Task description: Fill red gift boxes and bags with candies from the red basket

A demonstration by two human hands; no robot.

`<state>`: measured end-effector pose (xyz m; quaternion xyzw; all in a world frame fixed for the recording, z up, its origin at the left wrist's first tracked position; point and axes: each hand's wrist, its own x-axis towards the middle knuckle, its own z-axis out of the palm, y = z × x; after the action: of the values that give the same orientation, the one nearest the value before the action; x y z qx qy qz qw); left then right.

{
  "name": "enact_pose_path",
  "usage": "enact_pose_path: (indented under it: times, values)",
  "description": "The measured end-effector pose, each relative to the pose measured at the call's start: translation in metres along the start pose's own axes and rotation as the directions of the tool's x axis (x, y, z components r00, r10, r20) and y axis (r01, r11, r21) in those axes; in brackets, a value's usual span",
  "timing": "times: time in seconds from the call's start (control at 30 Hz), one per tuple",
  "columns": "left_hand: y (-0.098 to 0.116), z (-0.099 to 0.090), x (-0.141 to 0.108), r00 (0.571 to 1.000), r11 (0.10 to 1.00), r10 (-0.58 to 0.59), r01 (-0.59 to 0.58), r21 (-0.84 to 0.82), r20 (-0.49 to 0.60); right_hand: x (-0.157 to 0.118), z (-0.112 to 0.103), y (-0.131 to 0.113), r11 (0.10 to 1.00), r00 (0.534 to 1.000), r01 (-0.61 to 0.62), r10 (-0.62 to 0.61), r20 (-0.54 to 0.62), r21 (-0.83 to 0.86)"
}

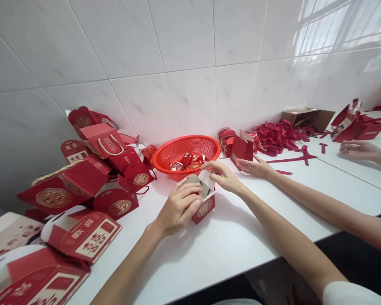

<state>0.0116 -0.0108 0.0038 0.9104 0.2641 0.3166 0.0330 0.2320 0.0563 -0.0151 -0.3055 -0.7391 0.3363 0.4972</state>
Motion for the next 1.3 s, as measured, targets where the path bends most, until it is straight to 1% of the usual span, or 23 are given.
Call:
enact_pose_path:
  times: [0.13,0.23,0.3,0.37,0.4,0.47,0.5,0.6,0.67,0.73,0.8,0.83,0.9,0.97,1.0,1.03,1.13,1.2,1.3]
  values:
    - [0.001,0.0,0.002,0.992,0.997,-0.079,0.076,-0.032,-0.101,-0.002,0.001,0.004,0.997,0.999,0.026,-0.023,0.048,-0.071]
    - [0.004,-0.008,-0.003,0.974,0.987,-0.156,0.147,-0.065,-0.167,-0.003,0.004,0.003,0.993,0.998,0.031,-0.024,0.064,-0.113]
    - [0.005,-0.015,-0.007,0.945,0.972,-0.236,0.228,-0.063,-0.224,-0.004,0.006,0.001,0.991,0.995,0.035,-0.023,0.093,-0.131]
    - [0.004,-0.022,-0.012,0.903,0.941,-0.335,0.333,-0.053,-0.269,-0.006,0.009,-0.002,0.988,0.992,0.041,-0.023,0.121,-0.149]
    - [0.003,-0.025,-0.014,0.883,0.922,-0.382,0.384,-0.051,-0.273,-0.007,0.011,-0.003,0.986,0.991,0.043,-0.022,0.132,-0.16]
    - [-0.002,-0.03,-0.017,0.858,0.889,-0.454,0.456,-0.049,-0.241,-0.009,0.014,-0.006,0.983,0.988,0.034,-0.007,0.152,-0.178]
    - [-0.005,-0.031,-0.019,0.857,0.882,-0.467,0.468,-0.047,-0.216,-0.011,0.015,-0.008,0.983,0.987,0.022,0.009,0.163,-0.185]
    - [-0.014,-0.035,-0.026,0.889,0.896,-0.443,0.443,-0.03,-0.117,-0.016,0.017,-0.015,0.979,0.972,-0.039,0.083,0.219,-0.198]
    - [-0.019,-0.037,-0.032,0.901,0.901,-0.434,0.434,0.0,-0.032,-0.02,0.017,-0.019,0.979,0.949,-0.075,0.128,0.289,-0.189]
    - [-0.023,-0.04,-0.037,0.889,0.891,-0.453,0.451,0.042,0.065,-0.022,0.016,-0.021,0.981,0.917,-0.093,0.152,0.368,-0.172]
    - [-0.025,-0.042,-0.041,0.871,0.885,-0.465,0.461,0.059,0.161,-0.023,0.015,-0.022,0.982,0.895,-0.098,0.157,0.418,-0.16]
    - [-0.025,-0.043,-0.041,0.865,0.888,-0.456,0.457,0.044,0.209,-0.024,0.015,-0.022,0.983,0.891,-0.096,0.156,0.427,-0.159]
    - [-0.027,-0.041,-0.041,0.869,0.901,-0.41,0.432,-0.024,0.277,-0.024,0.016,-0.021,0.982,0.891,-0.086,0.15,0.428,-0.165]
    - [-0.031,-0.036,-0.041,0.884,0.906,-0.372,0.412,-0.098,0.284,-0.024,0.016,-0.019,0.979,0.897,-0.065,0.142,0.418,-0.193]
    - [-0.033,-0.032,-0.041,0.887,0.901,-0.374,0.417,-0.12,0.271,-0.023,0.015,-0.017,0.975,0.902,-0.051,0.137,0.41,-0.214]
    - [-0.036,-0.027,-0.041,0.884,0.891,-0.393,0.434,-0.134,0.255,-0.023,0.013,-0.016,0.971,0.907,-0.038,0.133,0.4,-0.237]
    - [-0.041,-0.012,-0.04,0.855,0.846,-0.463,0.505,-0.171,0.232,-0.022,0.004,-0.014,0.956,0.923,-0.02,0.131,0.363,-0.294]
    - [-0.042,-0.005,-0.037,0.854,0.833,-0.477,0.515,-0.203,0.21,-0.022,-0.005,-0.012,0.951,0.934,-0.023,0.13,0.334,-0.307]
    - [-0.039,-0.001,-0.031,0.853,0.824,-0.508,0.522,-0.221,0.121,-0.021,-0.019,-0.01,0.962,0.951,-0.04,0.119,0.284,-0.27]
